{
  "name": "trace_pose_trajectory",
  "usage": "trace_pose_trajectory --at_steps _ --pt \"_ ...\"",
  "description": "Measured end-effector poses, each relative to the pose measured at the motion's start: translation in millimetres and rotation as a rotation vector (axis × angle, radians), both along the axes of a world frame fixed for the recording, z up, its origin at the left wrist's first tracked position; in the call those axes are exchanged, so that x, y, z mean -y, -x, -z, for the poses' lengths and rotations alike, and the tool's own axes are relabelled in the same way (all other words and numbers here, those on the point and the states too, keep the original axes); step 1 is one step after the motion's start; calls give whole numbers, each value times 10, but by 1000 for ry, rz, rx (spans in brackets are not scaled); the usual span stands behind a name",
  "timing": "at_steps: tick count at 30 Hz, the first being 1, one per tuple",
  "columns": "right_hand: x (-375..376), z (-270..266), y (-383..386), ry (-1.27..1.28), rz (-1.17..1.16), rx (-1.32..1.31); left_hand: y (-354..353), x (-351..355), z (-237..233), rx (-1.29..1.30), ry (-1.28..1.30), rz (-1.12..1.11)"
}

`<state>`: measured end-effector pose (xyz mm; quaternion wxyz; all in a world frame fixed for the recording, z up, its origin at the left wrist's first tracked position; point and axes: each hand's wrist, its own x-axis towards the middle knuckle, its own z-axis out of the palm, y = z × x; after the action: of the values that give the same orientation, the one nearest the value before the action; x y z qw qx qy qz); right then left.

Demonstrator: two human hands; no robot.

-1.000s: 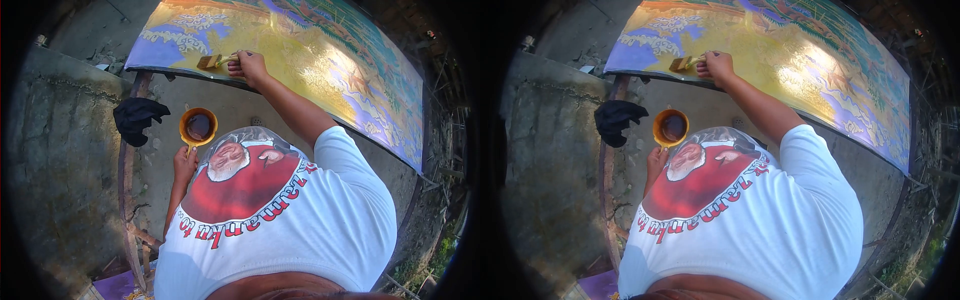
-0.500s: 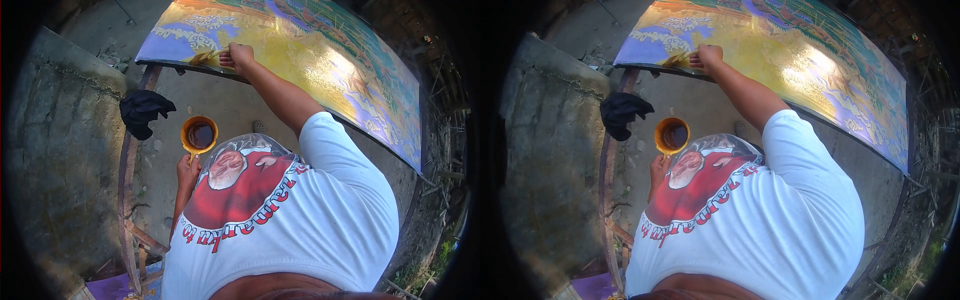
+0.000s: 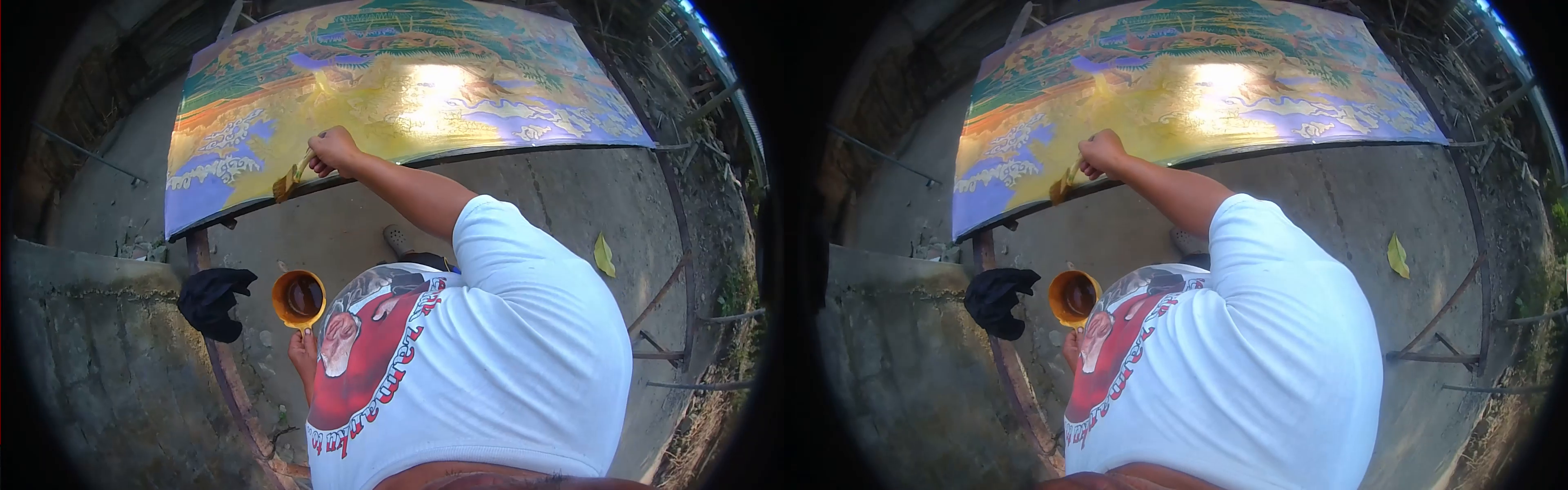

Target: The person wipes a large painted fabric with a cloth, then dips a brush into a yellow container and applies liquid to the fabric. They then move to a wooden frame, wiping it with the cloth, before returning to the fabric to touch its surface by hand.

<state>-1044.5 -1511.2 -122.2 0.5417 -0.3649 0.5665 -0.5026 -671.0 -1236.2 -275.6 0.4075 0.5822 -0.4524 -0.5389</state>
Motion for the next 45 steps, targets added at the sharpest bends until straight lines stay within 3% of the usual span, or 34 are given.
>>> trace_pose_trajectory --at_steps 8,12,18,26,30,34,37,42,45 --pt "-1217 -105 865 36 196 -130 146 258 95 -20 6 201" --pt "-1907 -63 1117 41 266 -112 345 337 -246 112 -7 374" --pt "-2540 408 1448 -49 344 -53 765 379 -637 135 -61 425" --pt "-3483 1028 1910 -169 335 -390 1448 29 -703 171 -132 421" --pt "-4437 1406 2491 -291 586 -281 1894 -271 -698 199 -163 511" --pt "-5329 1644 3079 -416 984 71 2332 -589 -677 244 -74 617" --pt "-5653 1663 3386 -363 1138 293 2580 -804 -638 229 -31 645" --pt "-5519 1214 3408 -170 1071 426 2908 -1076 -679 227 -54 693" --pt "-5289 863 3207 -12 783 445 2977 -1113 -672 271 -16 723"
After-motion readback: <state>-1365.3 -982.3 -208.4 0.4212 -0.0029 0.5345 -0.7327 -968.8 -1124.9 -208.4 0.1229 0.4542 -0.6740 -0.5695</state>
